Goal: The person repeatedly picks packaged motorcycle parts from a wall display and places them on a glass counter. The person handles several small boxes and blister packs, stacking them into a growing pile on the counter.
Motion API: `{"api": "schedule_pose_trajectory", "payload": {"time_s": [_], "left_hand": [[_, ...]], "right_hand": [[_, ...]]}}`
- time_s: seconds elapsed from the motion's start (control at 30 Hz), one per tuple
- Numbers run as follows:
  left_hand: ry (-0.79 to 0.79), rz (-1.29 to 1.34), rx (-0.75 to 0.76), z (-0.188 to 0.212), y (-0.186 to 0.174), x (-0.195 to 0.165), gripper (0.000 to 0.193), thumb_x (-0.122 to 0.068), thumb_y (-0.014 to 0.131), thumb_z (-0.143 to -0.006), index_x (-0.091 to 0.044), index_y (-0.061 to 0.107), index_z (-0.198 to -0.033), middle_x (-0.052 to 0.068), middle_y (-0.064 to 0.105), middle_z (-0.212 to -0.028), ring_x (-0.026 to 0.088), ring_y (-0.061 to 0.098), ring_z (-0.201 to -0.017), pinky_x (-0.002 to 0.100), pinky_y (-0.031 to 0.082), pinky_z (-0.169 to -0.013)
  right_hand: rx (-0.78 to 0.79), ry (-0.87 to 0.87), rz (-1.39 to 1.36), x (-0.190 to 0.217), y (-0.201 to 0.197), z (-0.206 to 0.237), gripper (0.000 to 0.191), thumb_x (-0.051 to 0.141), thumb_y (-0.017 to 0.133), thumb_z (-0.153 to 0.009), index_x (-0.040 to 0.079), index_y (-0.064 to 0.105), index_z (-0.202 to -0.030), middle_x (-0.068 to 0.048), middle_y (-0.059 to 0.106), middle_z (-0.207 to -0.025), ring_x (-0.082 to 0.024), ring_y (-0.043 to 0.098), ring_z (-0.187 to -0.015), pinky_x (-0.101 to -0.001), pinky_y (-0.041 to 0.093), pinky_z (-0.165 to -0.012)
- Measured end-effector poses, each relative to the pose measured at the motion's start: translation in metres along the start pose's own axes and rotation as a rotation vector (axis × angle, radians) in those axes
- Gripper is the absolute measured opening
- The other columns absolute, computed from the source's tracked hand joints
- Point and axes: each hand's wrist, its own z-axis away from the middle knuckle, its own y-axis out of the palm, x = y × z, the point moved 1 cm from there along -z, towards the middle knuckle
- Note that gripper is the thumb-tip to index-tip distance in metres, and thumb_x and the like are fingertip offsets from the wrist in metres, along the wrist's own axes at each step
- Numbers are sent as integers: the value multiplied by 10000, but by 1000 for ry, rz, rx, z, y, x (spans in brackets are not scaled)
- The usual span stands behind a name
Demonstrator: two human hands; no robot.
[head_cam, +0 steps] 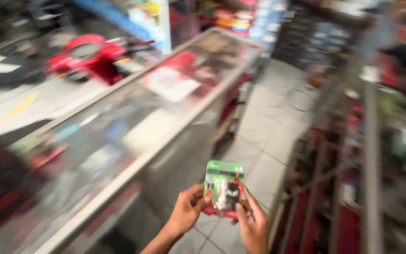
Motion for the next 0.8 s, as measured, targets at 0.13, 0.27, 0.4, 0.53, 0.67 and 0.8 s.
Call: {"api": "schedule_pose_trajectory", "payload": {"time_s": [0.13,0.27,0.4,0.53,0.67,0.8], "left_hand": [[34,-54,-286,43,-88,-44,364,-22,575,-972,-4,565,-1335,115,769,-1026,152,727,-948,324,602,-840],[54,-90,-451,90,-158,-73,412,-10,570,-977,-25,533,-1387,118,762,-1063,151,735,-977,313,599,-858],[112,-146,-557,128,-216,-90,456,-3,588,-965,-31,510,-1413,95,769,-1054,137,726,-954,299,584,-832],[132,-189,-715,144,-269,-105,495,-9,600,-951,-49,501,-1435,85,734,-1041,139,725,-917,301,589,-796],[132,-285,-862,140,-305,-113,498,-42,652,-951,-51,513,-1430,111,744,-1034,153,707,-896,303,585,-768],[107,-410,-987,128,-332,-126,517,-82,646,-923,-64,504,-1419,107,727,-1181,221,738,-987,342,604,-785]], "right_hand": [[213,-10,211,19,105,-2,797,19,654,-856,150,367,-1588,-59,760,-989,-88,671,-709,-250,541,-557],[400,-41,264,25,194,14,817,10,704,-807,167,389,-1543,-23,718,-1014,-81,688,-689,-247,570,-564],[558,-27,219,11,268,17,628,6,667,-885,115,532,-1489,-58,706,-875,-98,663,-680,-260,572,-585],[711,161,6,1,333,0,545,10,623,-931,81,591,-1470,-78,672,-773,-122,648,-637,-284,546,-559],[785,245,-34,-2,383,-33,526,-7,623,-905,62,607,-1426,-52,710,-824,-124,632,-633,-295,547,-555],[893,206,-13,5,432,-79,500,-5,603,-920,55,628,-1416,-63,684,-800,-138,624,-596,-291,523,-546]]}}
